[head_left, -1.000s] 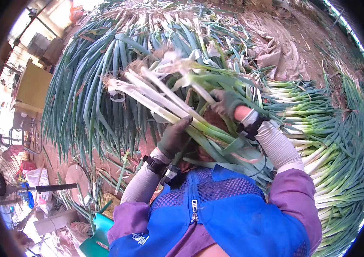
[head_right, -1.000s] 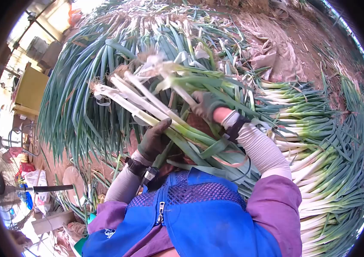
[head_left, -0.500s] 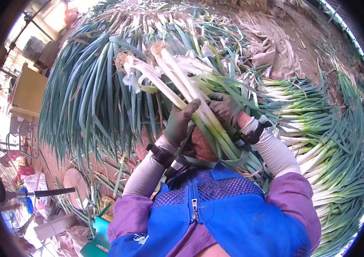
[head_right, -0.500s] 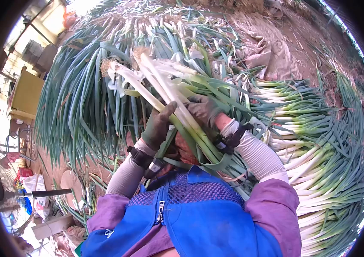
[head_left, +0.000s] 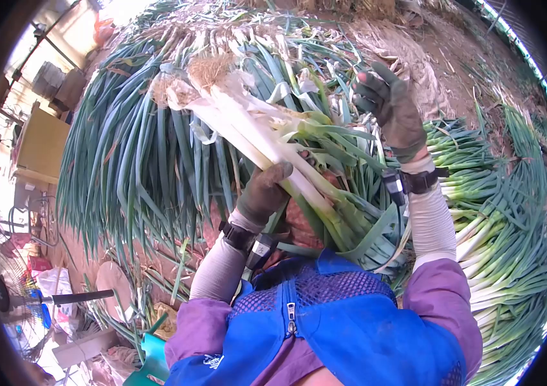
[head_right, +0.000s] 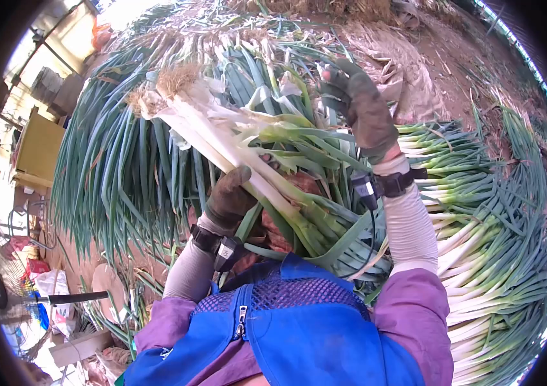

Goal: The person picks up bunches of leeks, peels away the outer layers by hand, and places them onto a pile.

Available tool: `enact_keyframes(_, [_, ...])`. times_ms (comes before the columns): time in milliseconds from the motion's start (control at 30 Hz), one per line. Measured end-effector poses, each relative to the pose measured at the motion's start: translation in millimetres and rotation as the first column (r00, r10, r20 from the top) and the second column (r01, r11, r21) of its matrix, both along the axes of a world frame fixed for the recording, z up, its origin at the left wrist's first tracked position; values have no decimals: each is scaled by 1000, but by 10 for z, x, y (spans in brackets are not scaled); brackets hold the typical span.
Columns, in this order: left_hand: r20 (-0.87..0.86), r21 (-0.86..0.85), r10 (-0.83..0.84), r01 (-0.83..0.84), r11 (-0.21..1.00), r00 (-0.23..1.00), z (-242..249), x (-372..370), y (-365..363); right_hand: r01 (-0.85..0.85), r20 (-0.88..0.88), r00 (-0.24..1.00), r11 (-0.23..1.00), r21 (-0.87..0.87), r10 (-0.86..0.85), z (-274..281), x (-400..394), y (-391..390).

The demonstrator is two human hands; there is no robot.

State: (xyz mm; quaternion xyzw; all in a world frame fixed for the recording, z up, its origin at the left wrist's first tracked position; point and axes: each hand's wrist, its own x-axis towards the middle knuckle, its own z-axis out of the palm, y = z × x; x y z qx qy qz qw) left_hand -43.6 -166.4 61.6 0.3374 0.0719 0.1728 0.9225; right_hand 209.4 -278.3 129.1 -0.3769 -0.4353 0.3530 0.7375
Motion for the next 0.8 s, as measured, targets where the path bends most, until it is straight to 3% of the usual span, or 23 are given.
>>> enact_keyframes(67, [64,-3,-66,66,998,996,-26,32,-6,47,217,974,996,77,-63,-84,-33,233])
enact_keyframes(100, [93,-6,-100,101,995,991,-37,60,-33,-8,359,933,994,113,-34,-123,3,404])
enact_keyframes(167, [122,54,-175,169,984,977,13,129,-131,-85,607,793,979,186,-46,-233,-57,786])
enact_keyframes(233, [106,200,-218,194,960,970,-62,161,-169,-105,765,613,940,324,-195,-385,-405,1143])
enact_keyframes(267, [146,282,-228,180,942,963,97,156,-193,-263,768,630,962,77,111,-363,-373,1210])
enact_keyframes(333, [124,208,-216,187,960,969,-49,76,-112,-439,556,564,792,-424,610,-325,-309,1341])
enact_keyframes(367, [113,165,-211,191,968,971,-108,28,-80,-590,131,661,620,-518,739,66,-516,1086])
enact_keyframes(433, [60,189,-162,149,971,985,0,-46,-100,-702,-346,699,512,-495,625,209,-643,998])
enact_keyframes(467, [17,229,-132,125,965,991,-90,-65,-82,-644,-368,764,589,-488,530,93,-633,1087])
enact_keyframes(500, [-25,275,-103,106,956,994,-161,-66,-60,-338,200,810,716,-611,552,293,-637,984])
enact_keyframes(533, [18,239,-91,84,967,996,-208,-41,-59,54,693,571,823,-566,439,494,-640,881])
enact_keyframes(567, [36,466,-50,27,884,998,-188,-17,-41,153,821,375,845,-513,431,670,-592,872])
enact_keyframes(600, [67,664,-14,-34,747,998,-142,21,-10,237,898,154,867,-439,413,777,-471,951])
enact_keyframes(633, [107,819,19,-99,565,994,-85,42,-1,344,926,76,862,-372,369,568,-25,1210])
enact_keyframes(667, [10,445,-79,66,893,997,57,81,-97,493,944,20,818,-295,329,898,61,1178])
enact_keyframes(700, [11,446,-96,81,891,995,66,116,-84,420,988,-19,898,-131,153,933,269,1249])
enact_keyframes(733, [12,447,-113,96,889,993,50,140,-55,410,989,-5,902,-133,148,1116,186,1147])
enact_keyframes(800, [52,490,-162,117,864,985,-161,154,-74,535,997,-68,843,54,-21,1325,373,1182])
